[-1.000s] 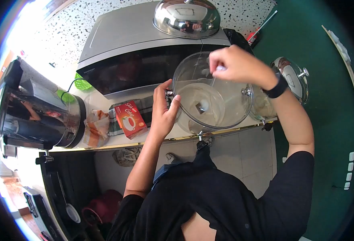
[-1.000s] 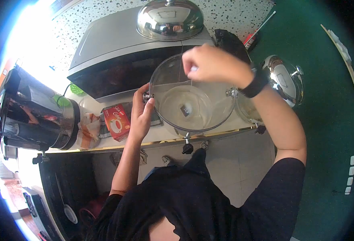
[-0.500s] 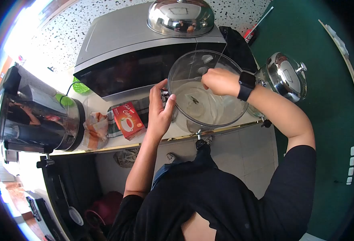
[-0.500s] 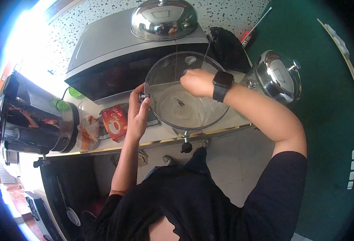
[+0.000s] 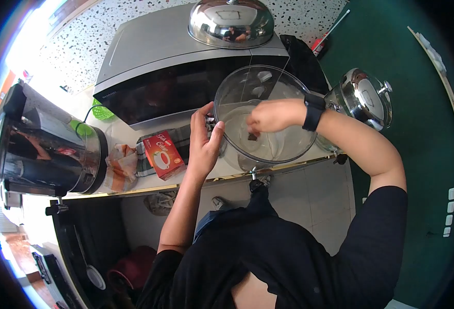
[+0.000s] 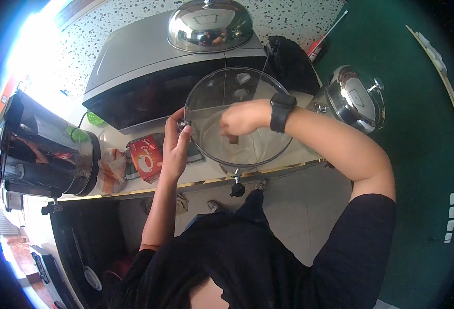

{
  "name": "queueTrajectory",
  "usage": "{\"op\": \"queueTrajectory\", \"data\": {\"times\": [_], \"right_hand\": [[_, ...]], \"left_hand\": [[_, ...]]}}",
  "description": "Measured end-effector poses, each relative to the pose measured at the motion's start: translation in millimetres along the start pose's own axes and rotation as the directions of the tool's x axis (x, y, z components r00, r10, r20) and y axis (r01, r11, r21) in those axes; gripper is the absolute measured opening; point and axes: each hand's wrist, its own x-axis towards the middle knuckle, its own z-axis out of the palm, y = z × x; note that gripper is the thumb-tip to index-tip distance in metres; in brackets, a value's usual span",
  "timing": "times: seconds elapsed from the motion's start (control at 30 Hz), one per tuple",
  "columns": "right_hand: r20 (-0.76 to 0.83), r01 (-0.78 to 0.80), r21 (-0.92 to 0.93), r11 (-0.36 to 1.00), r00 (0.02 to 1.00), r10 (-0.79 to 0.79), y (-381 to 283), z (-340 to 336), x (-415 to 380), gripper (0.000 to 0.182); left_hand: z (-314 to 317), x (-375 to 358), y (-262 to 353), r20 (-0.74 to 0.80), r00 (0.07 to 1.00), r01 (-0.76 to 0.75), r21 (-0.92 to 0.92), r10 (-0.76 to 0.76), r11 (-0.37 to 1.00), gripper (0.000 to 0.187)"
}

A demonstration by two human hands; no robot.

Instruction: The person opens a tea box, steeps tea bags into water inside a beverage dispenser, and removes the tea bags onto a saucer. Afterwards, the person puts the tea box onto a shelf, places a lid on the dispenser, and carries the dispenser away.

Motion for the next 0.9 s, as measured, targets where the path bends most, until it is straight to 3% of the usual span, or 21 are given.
{"op": "queueTrajectory", "data": {"times": [0.03, 0.13, 0.2, 0.33, 0.37, 0.4, 0.47, 0.57, 0.8, 0.9], "right_hand": [[-0.078, 0.074, 0.058, 0.996, 0.995, -0.070, 4, -4, 3, 0.033], [-0.334, 0.122, 0.203, 0.971, 0.941, -0.049, 14, -23, 3, 0.033], [-0.422, 0.090, 0.143, 0.986, 0.906, -0.022, 15, -37, -10, 0.033], [-0.446, 0.001, 0.064, 0.998, 0.895, 0.028, 8, -40, -29, 0.026], [-0.483, -0.031, -0.070, 0.997, 0.876, -0.007, 7, -28, -23, 0.022], [-0.444, -0.148, -0.108, 0.983, 0.892, 0.086, -2, -18, -21, 0.021], [-0.401, -0.209, -0.303, 0.930, 0.913, 0.075, 4, 8, -1, 0.021], [-0.351, -0.194, -0.367, 0.910, 0.935, 0.058, 13, 25, 16, 0.021], [-0.668, -0.147, -0.154, 0.977, 0.744, 0.007, -18, -48, -43, 0.019], [-0.654, -0.134, -0.193, 0.972, 0.756, -0.025, -17, -42, -43, 0.018]], "left_hand": [[0, 0, 1, 0.008, 1.000, 0.021, -0.012, -0.021, 1.000, 0.046], [-1, -1, 1, 0.015, 0.999, 0.044, -0.025, -0.043, 0.999, 0.046], [-2, -1, -1, 0.013, 0.999, 0.037, -0.024, -0.036, 0.999, 0.047], [-1, -1, -4, 0.005, 1.000, 0.004, -0.003, -0.004, 1.000, 0.047], [-1, -1, -4, 0.005, 1.000, -0.007, 0.006, 0.007, 1.000, 0.047], [-1, 0, -4, 0.011, 1.000, 0.017, -0.005, -0.017, 1.000, 0.047], [-2, -1, -3, 0.028, 0.997, 0.068, -0.023, -0.067, 0.997, 0.047], [-3, -2, -5, 0.052, 0.994, 0.103, -0.043, -0.100, 0.994, 0.048], [-4, -3, -2, 0.037, 0.993, 0.118, -0.054, -0.116, 0.992, 0.049], [-4, -3, -3, 0.028, 0.996, 0.091, -0.028, -0.090, 0.995, 0.050]]}}
